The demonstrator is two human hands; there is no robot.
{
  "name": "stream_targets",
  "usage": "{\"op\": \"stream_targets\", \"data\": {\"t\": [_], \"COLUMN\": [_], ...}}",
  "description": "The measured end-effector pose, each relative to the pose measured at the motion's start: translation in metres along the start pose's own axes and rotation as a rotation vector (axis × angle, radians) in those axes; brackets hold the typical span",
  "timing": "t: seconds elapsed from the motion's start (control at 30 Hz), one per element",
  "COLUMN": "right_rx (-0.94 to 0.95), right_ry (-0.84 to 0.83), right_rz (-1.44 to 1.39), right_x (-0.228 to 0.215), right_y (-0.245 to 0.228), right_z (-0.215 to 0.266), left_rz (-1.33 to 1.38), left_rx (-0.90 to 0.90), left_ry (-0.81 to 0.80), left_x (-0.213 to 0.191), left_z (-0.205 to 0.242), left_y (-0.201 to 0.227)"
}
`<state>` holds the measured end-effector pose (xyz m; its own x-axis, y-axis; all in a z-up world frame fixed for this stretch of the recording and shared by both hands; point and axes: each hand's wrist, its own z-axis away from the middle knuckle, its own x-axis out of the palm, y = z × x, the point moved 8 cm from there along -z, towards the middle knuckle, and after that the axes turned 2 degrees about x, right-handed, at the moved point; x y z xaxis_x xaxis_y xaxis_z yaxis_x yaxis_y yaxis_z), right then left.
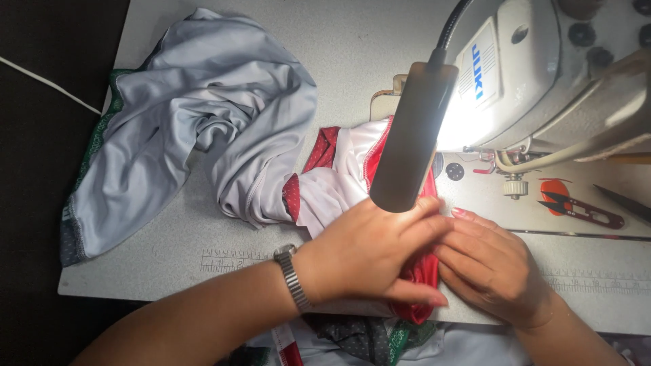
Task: The person is inspecting a garment for loose threads and using a pair of snips to trim them off at a sewing workstation.
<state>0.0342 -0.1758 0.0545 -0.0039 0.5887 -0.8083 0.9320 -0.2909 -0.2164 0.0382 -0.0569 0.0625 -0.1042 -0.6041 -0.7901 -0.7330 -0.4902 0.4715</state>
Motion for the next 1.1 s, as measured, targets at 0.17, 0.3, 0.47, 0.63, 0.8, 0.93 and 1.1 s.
{"op": "stream_targets", "data": {"t": [0.17, 0.3, 0.47, 0.63, 0.8, 0.93, 1.1], "right_rx": [0.054, 0.064, 0.094, 0.119, 0.147, 0.182, 0.207], "right_ry": [0.008, 0.022, 0.031, 0.029, 0.033, 0.023, 0.021], "right_rz": [-0.104, -0.11, -0.107, -0.103, -0.103, -0.081, -0.077], "right_x": [0.006, 0.007, 0.009, 0.01, 0.011, 0.013, 0.014], "right_y": [0.005, 0.007, 0.01, 0.013, 0.017, 0.022, 0.026], "right_z": [0.0, -0.001, -0.001, -0.001, -0.001, -0.001, -0.002], "left_rz": [-0.243, -0.252, -0.21, -0.23, -0.237, -0.223, -0.239], "left_rx": [0.043, 0.059, 0.059, 0.043, 0.018, -0.003, 0.007], "left_ry": [0.021, 0.064, 0.132, 0.126, 0.117, 0.09, 0.109], "left_x": [0.021, 0.015, 0.009, 0.012, 0.012, 0.015, 0.012], "left_z": [0.016, 0.015, 0.014, 0.014, 0.013, 0.011, 0.008], "left_y": [-0.011, -0.006, -0.008, -0.013, -0.018, -0.024, -0.027]}}
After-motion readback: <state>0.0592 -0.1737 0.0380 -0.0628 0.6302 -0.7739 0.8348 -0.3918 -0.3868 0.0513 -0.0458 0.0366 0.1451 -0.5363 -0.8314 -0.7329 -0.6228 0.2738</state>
